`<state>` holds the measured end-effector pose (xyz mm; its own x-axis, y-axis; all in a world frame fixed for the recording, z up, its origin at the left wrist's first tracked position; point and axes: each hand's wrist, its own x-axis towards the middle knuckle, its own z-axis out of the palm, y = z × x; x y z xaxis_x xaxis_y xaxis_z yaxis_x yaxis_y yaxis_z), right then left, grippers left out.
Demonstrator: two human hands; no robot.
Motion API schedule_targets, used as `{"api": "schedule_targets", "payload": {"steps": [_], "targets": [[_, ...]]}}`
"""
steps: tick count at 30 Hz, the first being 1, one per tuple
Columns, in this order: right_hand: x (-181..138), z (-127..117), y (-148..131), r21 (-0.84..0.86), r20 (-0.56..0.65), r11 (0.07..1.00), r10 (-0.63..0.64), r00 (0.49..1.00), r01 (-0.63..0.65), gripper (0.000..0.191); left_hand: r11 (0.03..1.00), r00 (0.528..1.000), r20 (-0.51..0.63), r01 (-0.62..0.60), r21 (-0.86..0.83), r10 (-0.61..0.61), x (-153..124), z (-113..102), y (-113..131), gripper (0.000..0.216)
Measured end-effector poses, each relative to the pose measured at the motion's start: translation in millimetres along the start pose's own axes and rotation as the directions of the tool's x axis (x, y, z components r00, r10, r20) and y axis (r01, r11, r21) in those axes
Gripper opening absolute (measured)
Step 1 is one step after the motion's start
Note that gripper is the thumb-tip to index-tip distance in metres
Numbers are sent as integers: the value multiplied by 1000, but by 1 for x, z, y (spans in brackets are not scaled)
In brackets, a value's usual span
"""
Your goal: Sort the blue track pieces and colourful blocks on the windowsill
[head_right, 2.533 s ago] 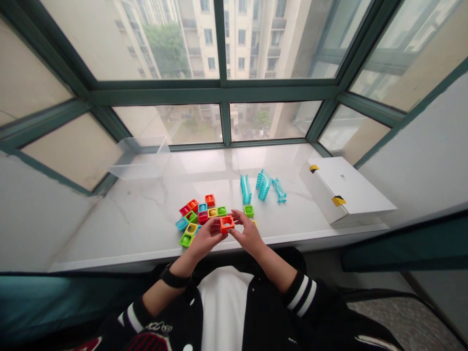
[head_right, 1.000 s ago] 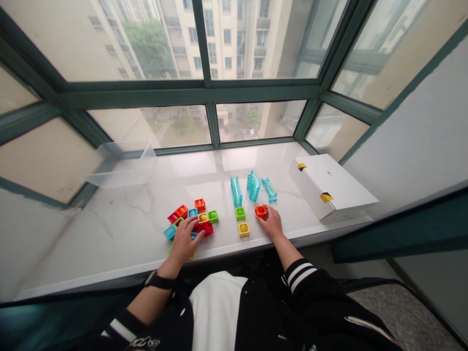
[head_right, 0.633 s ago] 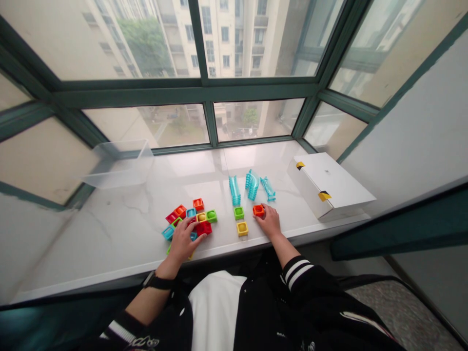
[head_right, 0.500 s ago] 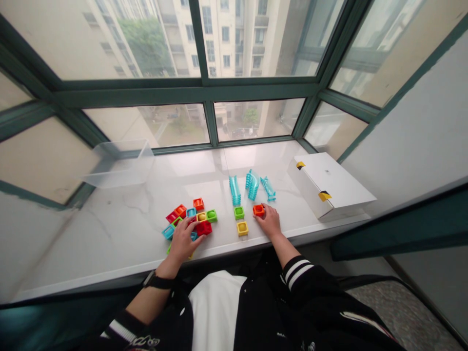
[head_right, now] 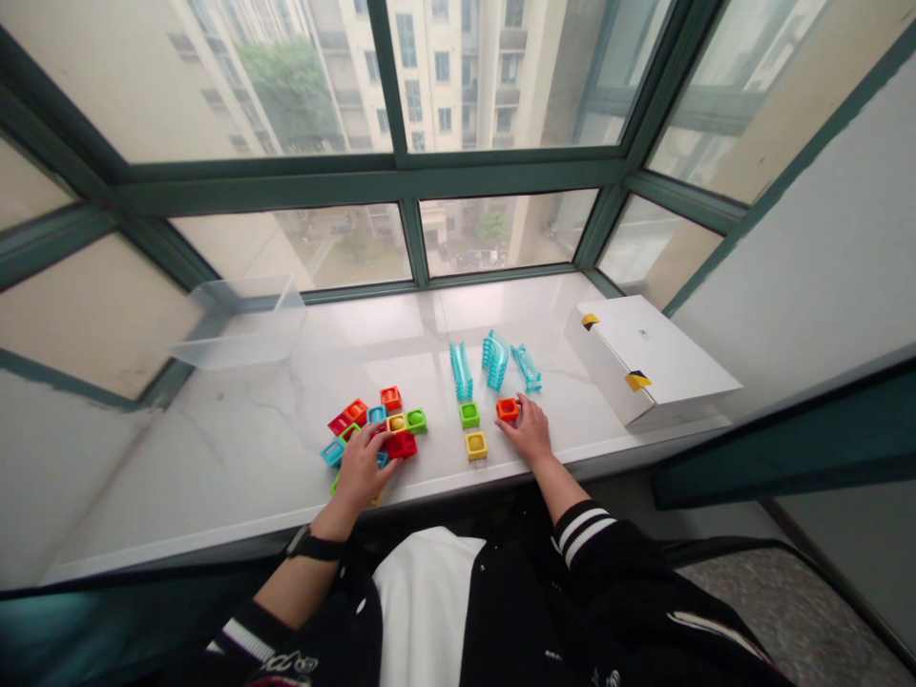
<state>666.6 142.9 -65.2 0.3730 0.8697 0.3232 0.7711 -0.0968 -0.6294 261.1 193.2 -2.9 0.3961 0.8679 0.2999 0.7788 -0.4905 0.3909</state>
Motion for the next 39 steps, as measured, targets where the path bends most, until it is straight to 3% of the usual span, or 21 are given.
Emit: {"api": "schedule_targets", "payload": {"steps": [6,8,11,13,16,21,26,29,31,35,39], "targets": [[-6,-11,-5,273,-161,959,127,979,-80,67,1000,1000,9,-26,-8,26,-1,-1,-1,45],[-8,-17,-21,299,-231,953,128,964,-55,61,999,999,9,-33,-13,34,-2,-2,0,45],[-10,-25,-60,320,-257,946,34,966,52,51,999,999,0,-46,-26,46,-3,-3,1,43],[-12,-28,-91,329,-226,936,-51,973,126,45,996,998,-10,-69,-51,69,-4,-5,2,41],[-16,-28,-133,388,-82,894,-208,975,224,36,987,992,-51,-116,-107,111,-6,-8,4,39],[-30,-14,-175,519,176,817,-389,904,251,44,975,979,-149,-164,-148,142,-8,-15,10,37],[-40,-3,-186,587,214,774,-432,876,238,53,961,963,-196,-217,-171,183,-5,-29,30,37],[-41,-9,-187,586,214,762,-475,854,277,64,932,955,-191,-270,-242,227,-2,-40,47,42],[-40,-16,-187,573,211,761,-496,843,304,60,917,957,-178,-274,-290,229,-2,-45,59,43],[-38,-28,-189,580,216,770,-461,861,267,40,889,979,-127,-201,-412,162,-5,-51,76,42],[-38,-34,-189,642,290,756,-389,874,123,40,810,997,-61,-81,-581,56,-9,-49,85,49]]}}
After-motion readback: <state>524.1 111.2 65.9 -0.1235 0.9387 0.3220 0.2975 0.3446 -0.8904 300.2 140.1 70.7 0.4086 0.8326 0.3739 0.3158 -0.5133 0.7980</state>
